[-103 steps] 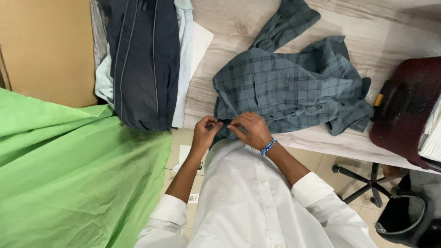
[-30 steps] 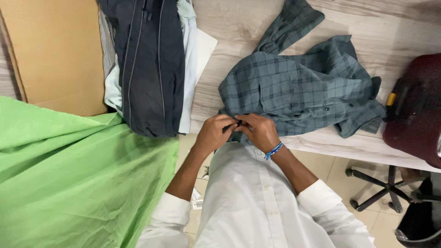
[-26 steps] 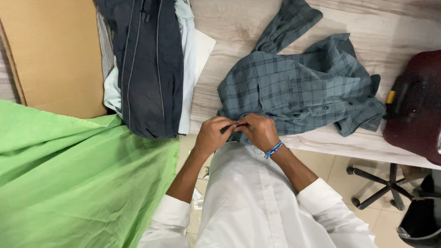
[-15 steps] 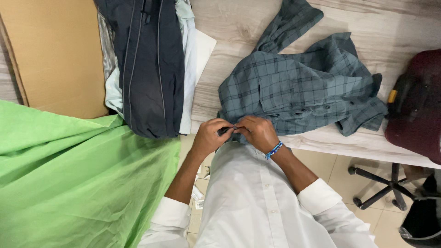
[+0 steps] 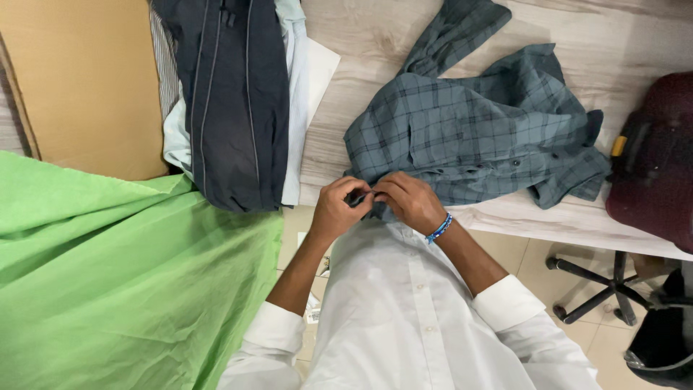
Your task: The person folds a striped shirt and places it into a suitcase, then buttons and folds a plaid shirt by hand on a desk.
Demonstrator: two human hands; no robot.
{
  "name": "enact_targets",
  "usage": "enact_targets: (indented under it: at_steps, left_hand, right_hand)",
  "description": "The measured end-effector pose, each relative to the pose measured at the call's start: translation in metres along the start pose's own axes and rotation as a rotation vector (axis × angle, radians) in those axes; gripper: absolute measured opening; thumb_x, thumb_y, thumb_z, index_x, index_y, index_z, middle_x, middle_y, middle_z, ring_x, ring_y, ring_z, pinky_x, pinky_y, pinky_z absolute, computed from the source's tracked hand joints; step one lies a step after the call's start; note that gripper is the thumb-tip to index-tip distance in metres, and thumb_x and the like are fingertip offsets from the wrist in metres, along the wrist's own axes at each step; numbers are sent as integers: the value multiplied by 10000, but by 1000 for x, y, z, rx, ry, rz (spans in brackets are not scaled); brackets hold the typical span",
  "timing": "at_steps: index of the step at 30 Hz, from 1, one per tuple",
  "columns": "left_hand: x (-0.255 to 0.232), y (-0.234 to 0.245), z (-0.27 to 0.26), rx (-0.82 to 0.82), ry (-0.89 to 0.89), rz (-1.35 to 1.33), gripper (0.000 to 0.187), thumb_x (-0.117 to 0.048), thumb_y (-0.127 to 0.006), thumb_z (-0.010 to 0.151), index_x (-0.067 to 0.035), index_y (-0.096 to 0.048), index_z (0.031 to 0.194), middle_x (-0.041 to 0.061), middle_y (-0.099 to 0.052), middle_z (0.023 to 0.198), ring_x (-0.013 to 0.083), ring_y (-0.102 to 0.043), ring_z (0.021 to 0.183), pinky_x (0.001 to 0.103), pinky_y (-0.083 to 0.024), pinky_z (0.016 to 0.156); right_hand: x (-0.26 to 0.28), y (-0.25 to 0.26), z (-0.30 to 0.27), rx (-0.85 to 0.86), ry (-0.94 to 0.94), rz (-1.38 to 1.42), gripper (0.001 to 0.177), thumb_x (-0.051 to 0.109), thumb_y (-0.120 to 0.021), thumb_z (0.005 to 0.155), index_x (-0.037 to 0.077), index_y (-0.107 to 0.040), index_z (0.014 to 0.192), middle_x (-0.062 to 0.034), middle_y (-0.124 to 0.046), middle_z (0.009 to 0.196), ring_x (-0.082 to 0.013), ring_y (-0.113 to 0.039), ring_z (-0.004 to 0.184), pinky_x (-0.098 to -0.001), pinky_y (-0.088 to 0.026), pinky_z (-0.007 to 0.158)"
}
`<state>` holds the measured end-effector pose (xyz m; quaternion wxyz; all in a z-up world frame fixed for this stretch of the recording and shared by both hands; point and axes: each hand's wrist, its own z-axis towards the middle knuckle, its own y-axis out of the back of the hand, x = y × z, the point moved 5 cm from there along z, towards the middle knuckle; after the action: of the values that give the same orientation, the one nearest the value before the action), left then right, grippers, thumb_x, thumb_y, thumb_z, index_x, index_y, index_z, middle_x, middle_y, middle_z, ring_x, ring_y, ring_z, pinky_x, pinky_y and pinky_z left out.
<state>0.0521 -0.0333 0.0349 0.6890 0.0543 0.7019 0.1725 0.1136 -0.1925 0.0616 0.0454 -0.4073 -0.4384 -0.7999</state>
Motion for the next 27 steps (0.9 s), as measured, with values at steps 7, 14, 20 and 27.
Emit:
enact_targets:
  at_steps: [7,14,20,27]
  left_hand:
    - [-9,-1,-3,-3,-130,133,121,-45,-811,845,-12,-752,946,101,-757,932,247,-736,851,350,-578,746]
    - [-10,5,-6,17,-156,130,126,-56,-817,841,-25,-766,951,93,-764,932,239,-750,840,335,-595,725]
    - [-9,3,-7,27,-68,46,129,-62,-812,854,-19,-768,967,98,-754,924,231,-747,816,325,-580,690]
    - [1,1,-6,-3,45,-162,138,-86,-724,978,-30,-780,1091,78,-744,929,189,-708,838,297,-550,750]
  right_hand:
    - [1,3,0,-48,-2,-70,211,71,-808,845,34,-688,1015,-97,-703,1004,-281,-680,839,-398,-550,691]
    - [4,-2,-5,-122,-4,-56,181,14,-770,859,24,-692,1022,-110,-708,1010,-288,-699,861,-385,-571,688]
    - [4,-5,-11,-165,-3,-88,181,-16,-759,861,18,-688,1024,-122,-712,1001,-290,-708,860,-385,-575,689]
    - [7,-3,-14,-243,90,-254,221,48,-799,852,30,-671,1032,-94,-703,999,-259,-713,839,-374,-564,690]
